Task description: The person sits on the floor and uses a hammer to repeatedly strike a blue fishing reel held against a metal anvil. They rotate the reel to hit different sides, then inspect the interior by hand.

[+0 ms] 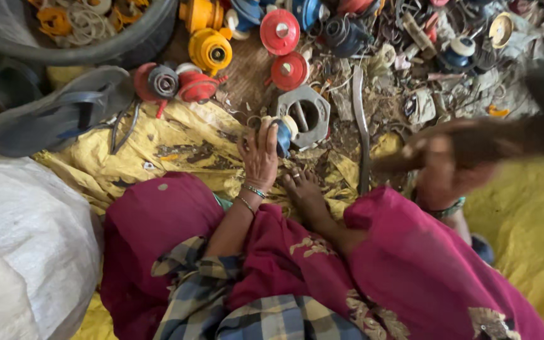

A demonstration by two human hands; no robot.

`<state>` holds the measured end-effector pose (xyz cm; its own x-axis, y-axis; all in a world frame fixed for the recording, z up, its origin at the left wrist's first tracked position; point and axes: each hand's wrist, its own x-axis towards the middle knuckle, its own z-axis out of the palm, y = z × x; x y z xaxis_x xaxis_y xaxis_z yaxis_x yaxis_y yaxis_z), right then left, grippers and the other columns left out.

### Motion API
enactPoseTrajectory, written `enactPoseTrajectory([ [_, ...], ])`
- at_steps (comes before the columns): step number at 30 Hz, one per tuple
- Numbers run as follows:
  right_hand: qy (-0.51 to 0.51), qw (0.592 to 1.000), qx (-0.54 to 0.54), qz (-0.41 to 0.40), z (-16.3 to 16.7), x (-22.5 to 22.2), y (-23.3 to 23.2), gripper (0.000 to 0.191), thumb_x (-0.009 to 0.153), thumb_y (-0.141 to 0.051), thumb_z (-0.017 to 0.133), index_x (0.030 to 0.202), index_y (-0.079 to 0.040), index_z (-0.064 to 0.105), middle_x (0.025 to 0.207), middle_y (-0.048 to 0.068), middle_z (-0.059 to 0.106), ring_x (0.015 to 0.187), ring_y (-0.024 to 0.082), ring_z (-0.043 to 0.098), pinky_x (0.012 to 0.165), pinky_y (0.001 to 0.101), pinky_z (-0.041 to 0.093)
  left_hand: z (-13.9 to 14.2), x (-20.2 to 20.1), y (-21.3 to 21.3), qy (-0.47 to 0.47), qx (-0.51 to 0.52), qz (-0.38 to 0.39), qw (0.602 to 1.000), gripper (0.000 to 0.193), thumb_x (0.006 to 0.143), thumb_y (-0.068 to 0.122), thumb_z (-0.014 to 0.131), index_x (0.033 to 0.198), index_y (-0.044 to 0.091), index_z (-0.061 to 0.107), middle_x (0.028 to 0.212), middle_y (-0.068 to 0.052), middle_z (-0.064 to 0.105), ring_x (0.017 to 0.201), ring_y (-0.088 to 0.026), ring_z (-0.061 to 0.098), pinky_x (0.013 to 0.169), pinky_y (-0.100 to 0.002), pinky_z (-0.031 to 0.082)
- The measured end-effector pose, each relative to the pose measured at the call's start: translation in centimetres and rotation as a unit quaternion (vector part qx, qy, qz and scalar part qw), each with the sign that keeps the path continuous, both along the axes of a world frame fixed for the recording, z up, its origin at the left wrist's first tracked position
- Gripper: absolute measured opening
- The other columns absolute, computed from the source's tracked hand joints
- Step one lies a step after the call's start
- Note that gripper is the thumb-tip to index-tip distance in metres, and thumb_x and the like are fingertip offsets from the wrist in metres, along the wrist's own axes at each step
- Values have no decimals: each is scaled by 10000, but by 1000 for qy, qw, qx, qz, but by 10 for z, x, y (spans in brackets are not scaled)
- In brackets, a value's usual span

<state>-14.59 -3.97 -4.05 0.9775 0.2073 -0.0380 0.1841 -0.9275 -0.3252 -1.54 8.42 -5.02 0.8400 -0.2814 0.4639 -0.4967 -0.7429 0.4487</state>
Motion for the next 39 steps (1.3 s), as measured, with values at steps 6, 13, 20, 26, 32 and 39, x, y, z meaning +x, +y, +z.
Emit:
enactPoseTrajectory([
  [6,73,989,-3,-126,3,16,-62,359,929,-219,627,1241,-53,569,1105,238,685,958,415,677,838,523,544,1,-7,3,21,18,-17,999,705,879,81,695,1511,82,384,1580,-121,454,1365,-414,464,1130,-667,295],
  [13,3,901,253,-353,118,44,-105,569,801,-125,715,1326,-2,533,928,220,665,767,380,657,649,496,544,9,1,-5,-29,9,2,1000,630,916,99,698,1471,155,407,1550,-86,479,1345,-363,478,1140,-676,310],
  [20,37,999,10,2,0,-2,2,654,696,-203,730,1288,-2,539,1339,277,525,1216,459,494,1001,564,406,-2,-5,-7,3,0,-12,1000,640,923,82,675,1483,175,380,1569,-92,467,1373,-376,468,1127,-696,295],
  [26,172,933,112,-295,41,20,-85,574,858,-335,753,1323,-78,536,971,237,717,862,410,710,718,529,573,4,-7,0,32,-24,-50,998,720,816,110,688,1468,93,382,1519,-168,467,1316,-438,457,1066,-711,285],
  [32,21,941,164,-295,66,22,-86,419,856,-196,660,1235,-41,572,1074,234,669,933,418,646,774,529,531,3,-2,-1,-15,-11,-7,1000,621,908,70,686,1453,133,395,1545,-97,488,1346,-371,490,1135,-658,318],
  [39,-21,1000,-7,-9,-2,0,2,399,862,-131,585,1244,-18,566,1275,246,608,1090,442,566,897,533,472,-3,-6,-4,0,-13,-7,1000,593,922,74,662,1449,147,400,1548,-97,483,1334,-370,500,1123,-664,313],
])
